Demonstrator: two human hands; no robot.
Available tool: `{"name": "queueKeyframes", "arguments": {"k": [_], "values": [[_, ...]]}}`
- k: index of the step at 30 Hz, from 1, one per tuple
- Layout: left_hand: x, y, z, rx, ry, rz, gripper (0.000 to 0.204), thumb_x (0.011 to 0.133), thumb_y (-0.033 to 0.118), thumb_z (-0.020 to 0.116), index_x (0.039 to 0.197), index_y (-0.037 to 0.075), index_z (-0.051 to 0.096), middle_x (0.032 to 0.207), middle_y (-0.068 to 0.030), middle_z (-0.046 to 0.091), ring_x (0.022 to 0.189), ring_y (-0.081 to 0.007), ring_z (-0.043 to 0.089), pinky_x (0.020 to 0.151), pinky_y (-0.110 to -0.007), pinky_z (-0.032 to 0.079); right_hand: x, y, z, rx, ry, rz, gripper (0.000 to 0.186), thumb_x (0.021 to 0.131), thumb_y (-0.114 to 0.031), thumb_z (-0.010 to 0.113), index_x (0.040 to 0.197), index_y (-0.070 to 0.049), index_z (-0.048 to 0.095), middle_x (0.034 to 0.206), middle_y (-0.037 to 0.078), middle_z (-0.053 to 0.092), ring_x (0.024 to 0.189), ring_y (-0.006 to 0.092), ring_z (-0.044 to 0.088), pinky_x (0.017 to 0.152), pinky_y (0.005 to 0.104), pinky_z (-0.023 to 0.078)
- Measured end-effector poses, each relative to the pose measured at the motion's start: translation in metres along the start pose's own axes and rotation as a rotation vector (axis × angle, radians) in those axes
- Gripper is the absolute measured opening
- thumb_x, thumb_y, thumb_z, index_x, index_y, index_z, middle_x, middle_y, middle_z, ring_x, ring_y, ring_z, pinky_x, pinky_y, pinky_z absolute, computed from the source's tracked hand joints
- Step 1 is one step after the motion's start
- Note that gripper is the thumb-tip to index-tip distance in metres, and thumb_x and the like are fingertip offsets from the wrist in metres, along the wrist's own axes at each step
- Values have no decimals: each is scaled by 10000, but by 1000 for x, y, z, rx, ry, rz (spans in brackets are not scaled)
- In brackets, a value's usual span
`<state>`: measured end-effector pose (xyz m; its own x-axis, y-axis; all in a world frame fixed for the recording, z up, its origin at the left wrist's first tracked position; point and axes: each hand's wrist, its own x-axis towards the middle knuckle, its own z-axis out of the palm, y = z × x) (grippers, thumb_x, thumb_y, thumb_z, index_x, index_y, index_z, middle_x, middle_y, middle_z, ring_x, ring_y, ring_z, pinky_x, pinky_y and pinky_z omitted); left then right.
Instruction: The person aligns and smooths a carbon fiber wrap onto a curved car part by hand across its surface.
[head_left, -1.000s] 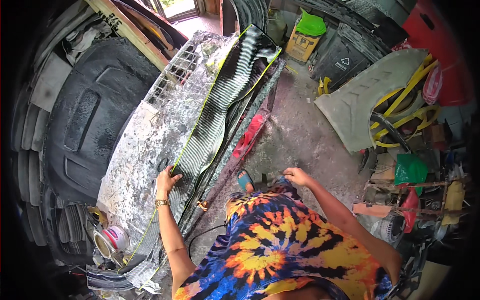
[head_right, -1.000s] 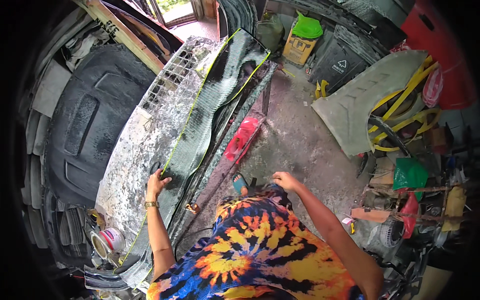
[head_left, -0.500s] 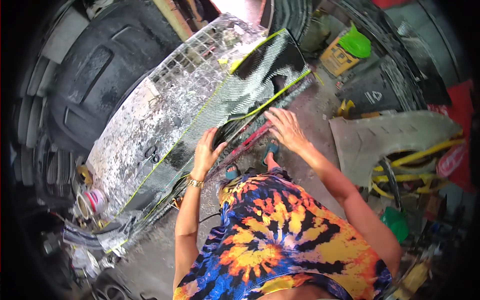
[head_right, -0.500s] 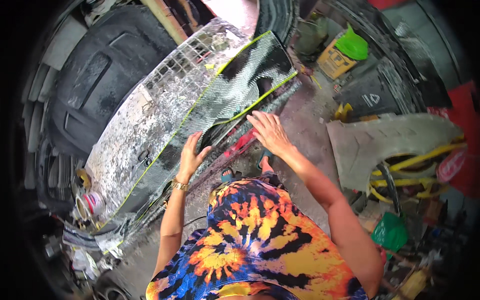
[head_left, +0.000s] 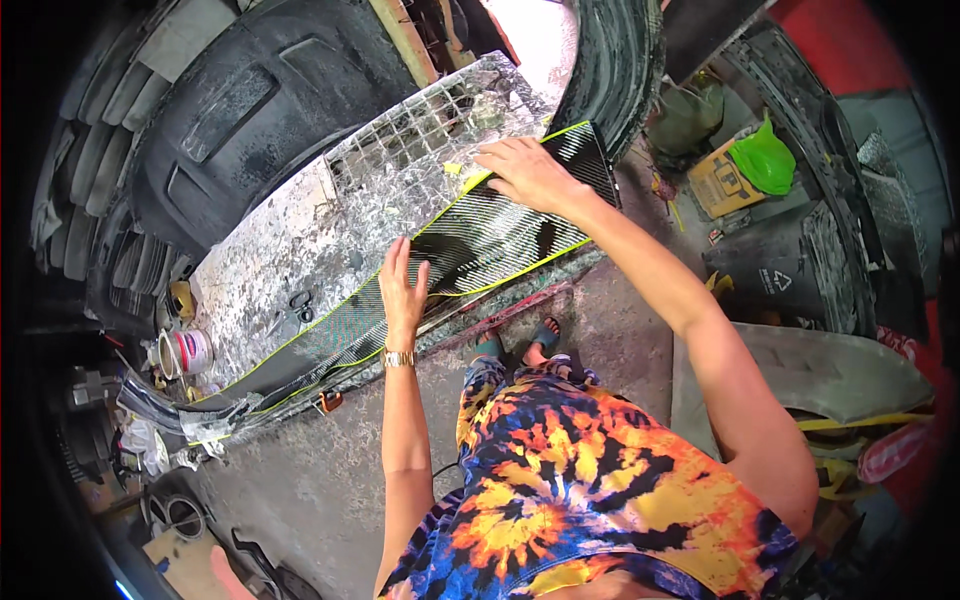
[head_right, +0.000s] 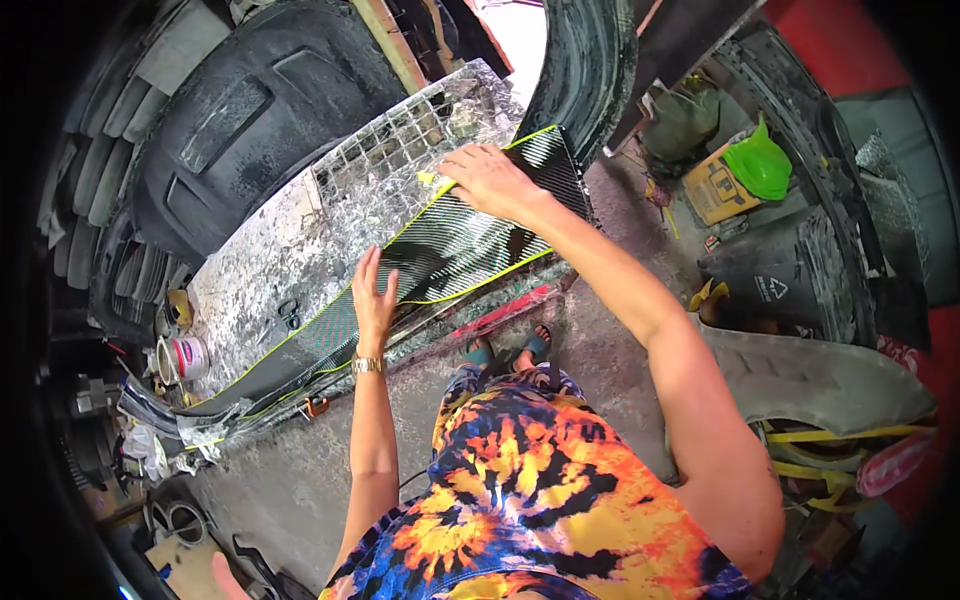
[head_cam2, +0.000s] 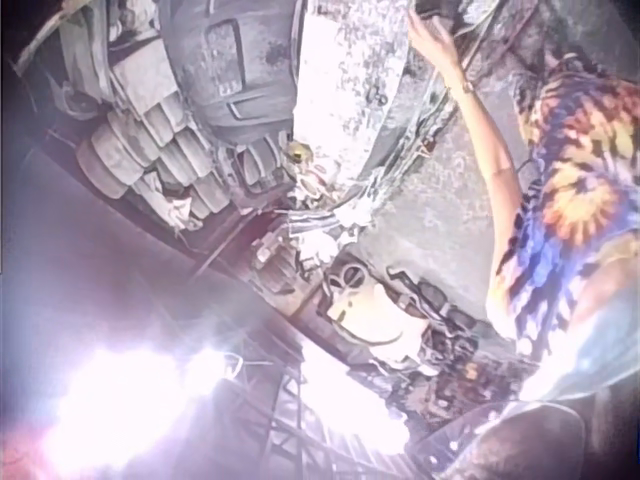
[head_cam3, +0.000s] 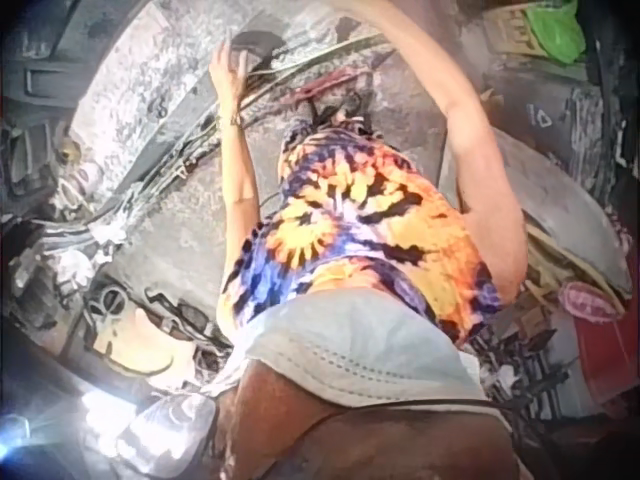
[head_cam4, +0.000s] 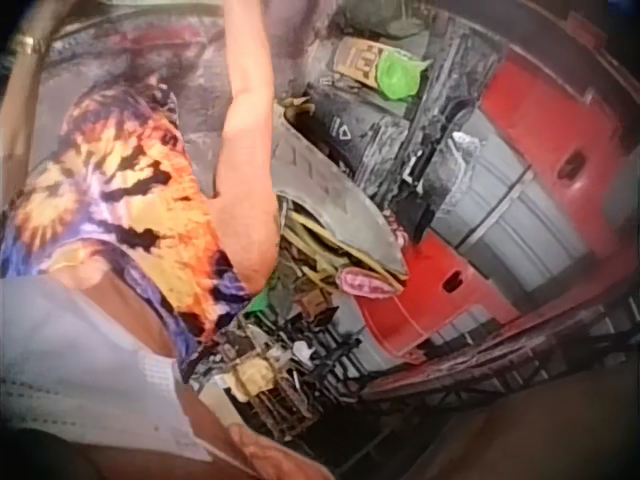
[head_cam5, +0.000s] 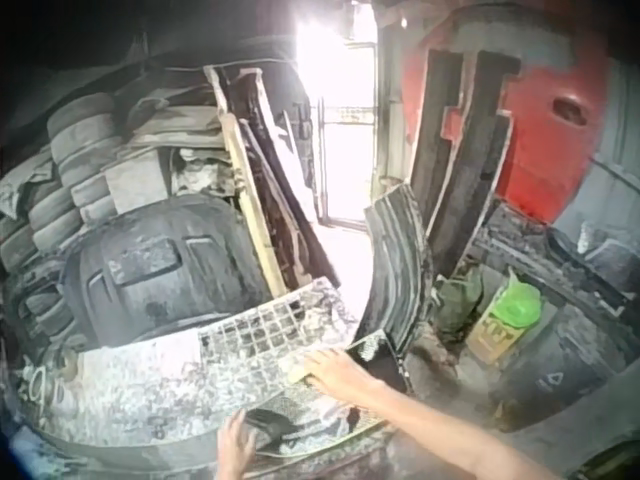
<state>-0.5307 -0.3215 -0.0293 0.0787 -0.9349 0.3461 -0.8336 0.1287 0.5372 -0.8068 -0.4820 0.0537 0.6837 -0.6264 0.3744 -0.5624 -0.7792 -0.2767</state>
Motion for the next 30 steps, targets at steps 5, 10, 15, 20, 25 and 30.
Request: {"name": "queueKeyframes", "arguments": {"k": [5, 10, 15, 20, 25, 30], "values": [[22, -24, 7, 124, -61, -44, 321, 913, 180, 693, 1199, 39, 656, 1127, -145, 687, 1058, -333, 629, 964, -442, 450, 24, -2, 21, -118, -180, -126, 234, 876, -254, 686, 1056, -104, 670, 1128, 60, 618, 1174, 238, 555, 1079, 456, 350], [10, -22, 3, -2, -142, -129, 144, 887, 106, 686, 1022, 58, 670, 1145, -125, 686, 1054, -321, 632, 929, -436, 465, 0, -13, 17, -40, -39, -244, 92, 867, -176, 653, 910, -96, 667, 1052, 54, 612, 1099, 228, 582, 1093, 452, 340], [-4, -17, 0, -9, -59, 23, 195, 871, 59, 690, 1064, 61, 667, 1237, -108, 651, 1115, -323, 615, 951, -441, 461, -28, -25, 5, -18, -81, -225, 68, 865, -171, 645, 877, -104, 636, 1092, 39, 609, 1144, 208, 568, 1138, 464, 314], [2, -14, -3, -38, -96, 39, 217, 873, 92, 702, 1085, 61, 667, 1230, -111, 643, 1129, -319, 599, 965, -444, 457, -28, -28, 2, -85, -87, -139, 77, 866, -185, 650, 895, -117, 630, 1072, 20, 605, 1128, 195, 565, 1119, 463, 327], [22, -19, 0, -168, -93, -17, 214, 918, 114, 691, 1125, 58, 683, 1160, -124, 670, 1021, -332, 655, 873, -405, 515, -14, -20, 10, -130, -113, -12, 125, 896, -206, 675, 943, -104, 620, 1104, 33, 599, 1139, 216, 548, 1081, 450, 342], [28, -31, 5, -240, -133, -23, 117, 923, 87, 679, 1027, 34, 683, 1013, -116, 699, 890, -332, 685, 756, -390, 539, -6, -36, -7, -127, 7, 33, 167, 869, -171, 716, 984, -80, 637, 1170, 69, 620, 1175, 254, 561, 1057, 447, 377]]}}
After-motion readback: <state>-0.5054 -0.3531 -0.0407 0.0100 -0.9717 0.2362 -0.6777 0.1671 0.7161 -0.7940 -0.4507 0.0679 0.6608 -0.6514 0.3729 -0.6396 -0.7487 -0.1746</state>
